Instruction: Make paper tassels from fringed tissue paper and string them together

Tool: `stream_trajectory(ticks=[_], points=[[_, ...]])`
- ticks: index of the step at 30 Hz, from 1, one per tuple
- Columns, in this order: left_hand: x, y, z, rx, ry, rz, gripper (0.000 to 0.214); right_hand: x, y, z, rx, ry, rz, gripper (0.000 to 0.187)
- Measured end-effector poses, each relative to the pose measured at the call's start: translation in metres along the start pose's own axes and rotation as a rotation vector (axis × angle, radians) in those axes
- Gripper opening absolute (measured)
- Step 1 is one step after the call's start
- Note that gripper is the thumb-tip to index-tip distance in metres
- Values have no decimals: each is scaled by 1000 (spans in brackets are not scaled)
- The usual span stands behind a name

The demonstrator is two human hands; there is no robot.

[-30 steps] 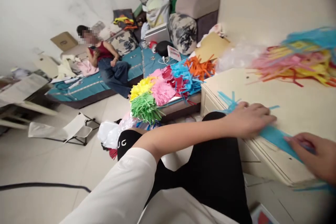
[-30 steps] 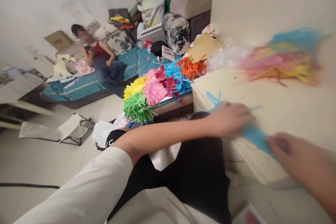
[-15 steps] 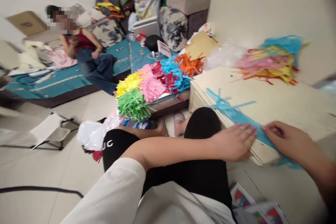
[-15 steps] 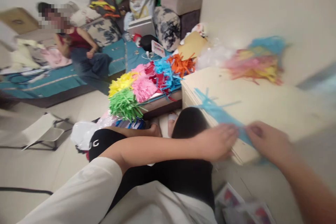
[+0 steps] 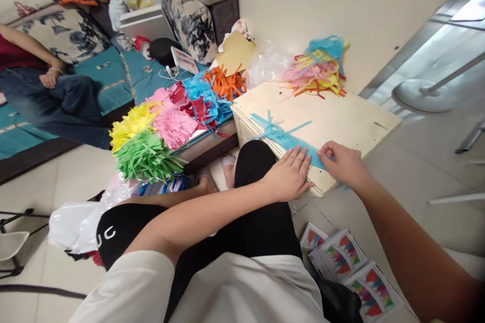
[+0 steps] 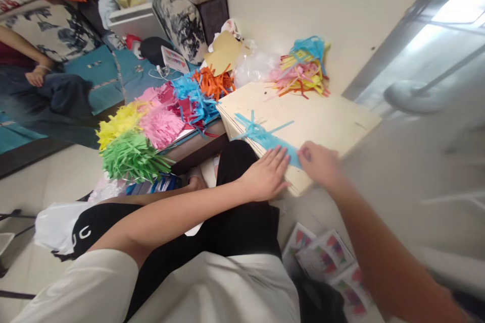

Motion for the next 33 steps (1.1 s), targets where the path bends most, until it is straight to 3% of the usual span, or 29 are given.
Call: stream_trajectory(ticks=[13,33], points=[[16,-2,-21,-41,27,-23,88,2,4,-11,34,-17,-2,15],[11,-8,-26,-40,80,-61,95,3,5,-15,47,6,-32,16]])
Point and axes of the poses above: each hand's wrist, its own y-axis away from the middle knuckle, its own x-axis out of the back of the hand, z = x × y, the point moved 6 cm from there along -y, towards the middle knuckle, and after that the axes turned 7 degrees about y, right-handed, at the moved point
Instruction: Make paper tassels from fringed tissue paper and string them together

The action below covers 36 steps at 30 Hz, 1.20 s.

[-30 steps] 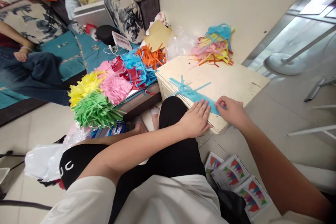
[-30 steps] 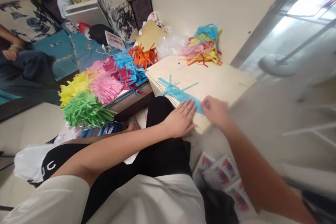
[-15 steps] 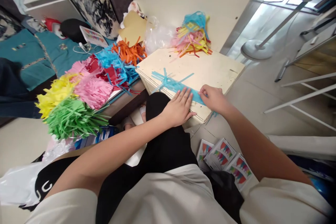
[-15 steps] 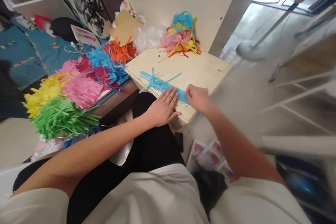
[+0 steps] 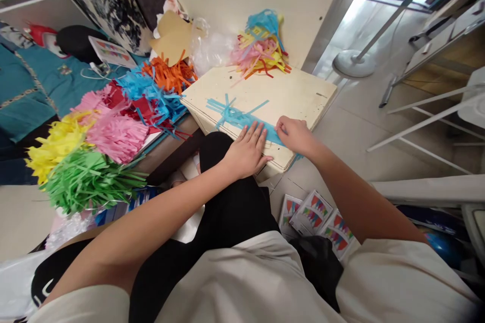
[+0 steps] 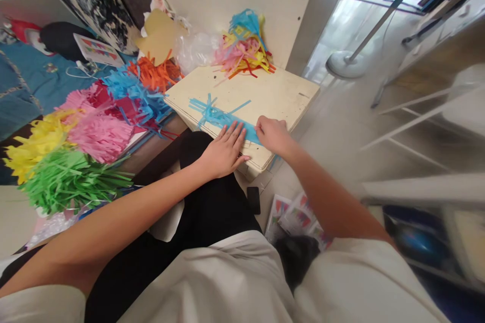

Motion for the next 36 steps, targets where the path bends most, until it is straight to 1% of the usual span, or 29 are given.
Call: stream_trajectory(ticks=[4,6,8,10,11,13,16,19,24,27,30,36], points=[[-2,-1,-1,16,10,6,92,0,-1,0,4,14,31,15],[2,-2,-2,13,21,14,91,1,-2,0,10,12,34,15],[12,-5,-7,-1,35,40,86,2,-1,0,38,4,16,15],[25,-12,-15,-5,52,70,72,3,-1,-1,81,3,-14,15],[31,-17,-20,-6,63,70,65,4,0,-2,98,6,-24,15],[37,-26,-30,-11,84,26,57,6,0,-3,113,8,-35,14],[37,-35,-40,-24,102,-40,51,9,1,-3,106,1,-52,13],[35,-38,-48,-20,108,-11,49,10,2,-4,94,15,-57,12],[34,-38,-56,13,152,17,47,13,-1,-1,41,-17,-17,13],[37,-37,-58,35,168,25,46,15,-2,1,31,-21,-19,7],[37,-36,-58,45,165,35,45,15,-3,3,31,-19,-18,10],[35,-37,-56,61,178,26,45,13,-5,10,-11,-91,-28,12]])
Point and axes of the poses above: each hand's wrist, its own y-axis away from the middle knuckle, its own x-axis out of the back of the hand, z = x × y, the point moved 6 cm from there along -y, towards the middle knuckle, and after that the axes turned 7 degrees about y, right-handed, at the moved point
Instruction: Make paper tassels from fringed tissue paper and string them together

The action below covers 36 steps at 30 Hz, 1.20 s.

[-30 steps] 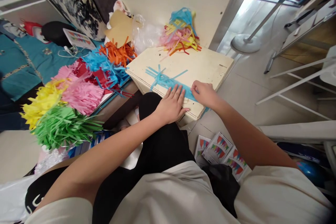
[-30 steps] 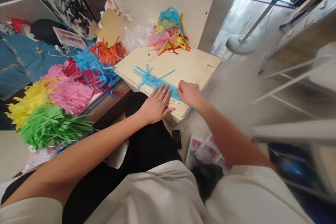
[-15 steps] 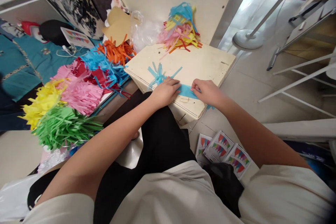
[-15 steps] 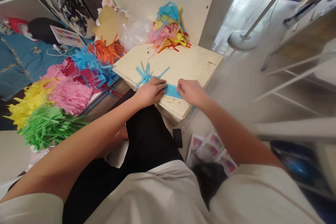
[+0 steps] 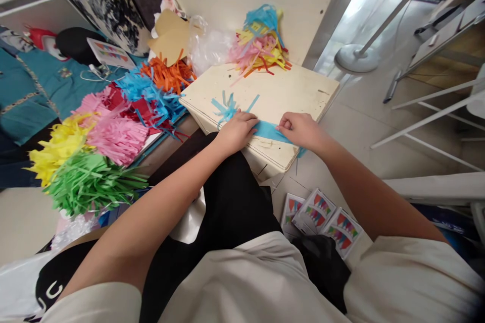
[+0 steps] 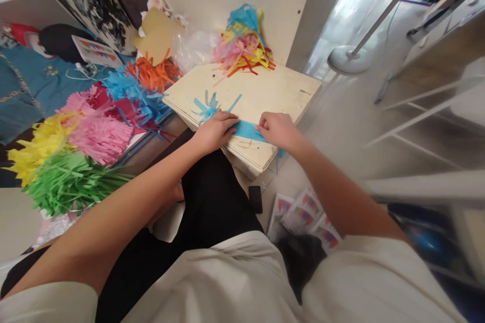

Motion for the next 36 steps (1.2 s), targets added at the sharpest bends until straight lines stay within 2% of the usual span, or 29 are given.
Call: stream_trajectory(ticks=[6,20,27,33,36], points=[[0,0,0,16,-1,-8,47,1,-5,1,-36,20,-44,16],[-1,-8,-3,-10,6,56,45,3,-11,-6,13,182,-109,15],[-2,-14,-5,-42,-30,60,43,2,-11,-6,10,170,-114,16],[-4,-12,-6,-88,-73,83,56,3,-10,-6,-20,142,-121,16],[-6,-12,-7,-105,-96,66,48,3,-9,-6,-19,118,-112,12]])
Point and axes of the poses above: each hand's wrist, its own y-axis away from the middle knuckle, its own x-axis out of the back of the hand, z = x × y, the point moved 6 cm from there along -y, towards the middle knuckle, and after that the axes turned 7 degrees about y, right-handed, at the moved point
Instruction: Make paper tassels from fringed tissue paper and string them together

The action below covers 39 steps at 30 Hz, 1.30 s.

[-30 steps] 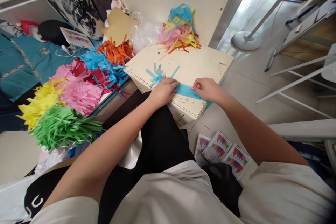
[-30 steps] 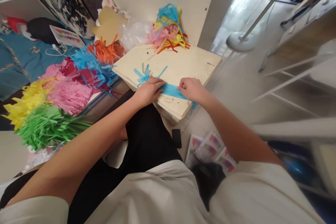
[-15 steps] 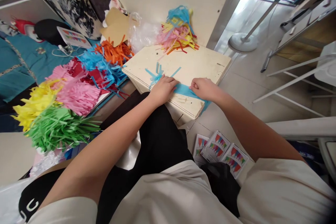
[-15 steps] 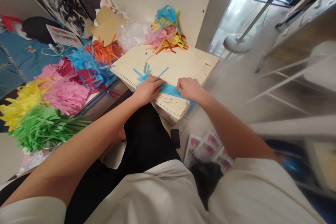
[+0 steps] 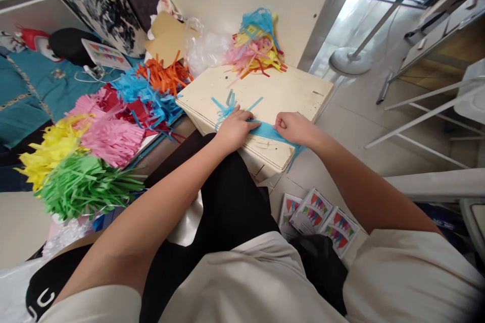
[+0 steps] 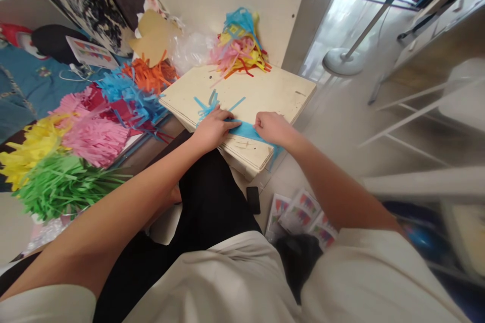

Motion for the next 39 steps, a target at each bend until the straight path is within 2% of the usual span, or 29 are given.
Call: stream_trajectory(ticks=[5,9,12,15,19,24,29,32,36,39], points=[[-1,0,-1,2,-2,-13,43,-1,2,3,-3,-33,36,9],[-3,1,1,15,-17,-21,46,-1,5,4,-42,60,56,13],[-2,3,4,9,-44,8,48,6,18,-6,-28,208,210,26],[-1,5,9,-13,-57,34,49,3,39,-34,101,280,325,37],[0,7,12,7,-39,38,51,-24,63,-68,251,248,271,56],[0,8,12,46,-23,6,56,-48,74,-70,190,214,255,69],[3,11,15,63,-4,7,58,-50,82,-58,150,205,261,74],[2,18,25,60,-13,4,62,-50,85,-58,143,198,246,76],[-5,34,47,-9,-19,-59,66,-49,85,-59,142,203,229,78],[-7,45,49,9,-24,-104,63,-48,86,-58,151,202,229,78]])
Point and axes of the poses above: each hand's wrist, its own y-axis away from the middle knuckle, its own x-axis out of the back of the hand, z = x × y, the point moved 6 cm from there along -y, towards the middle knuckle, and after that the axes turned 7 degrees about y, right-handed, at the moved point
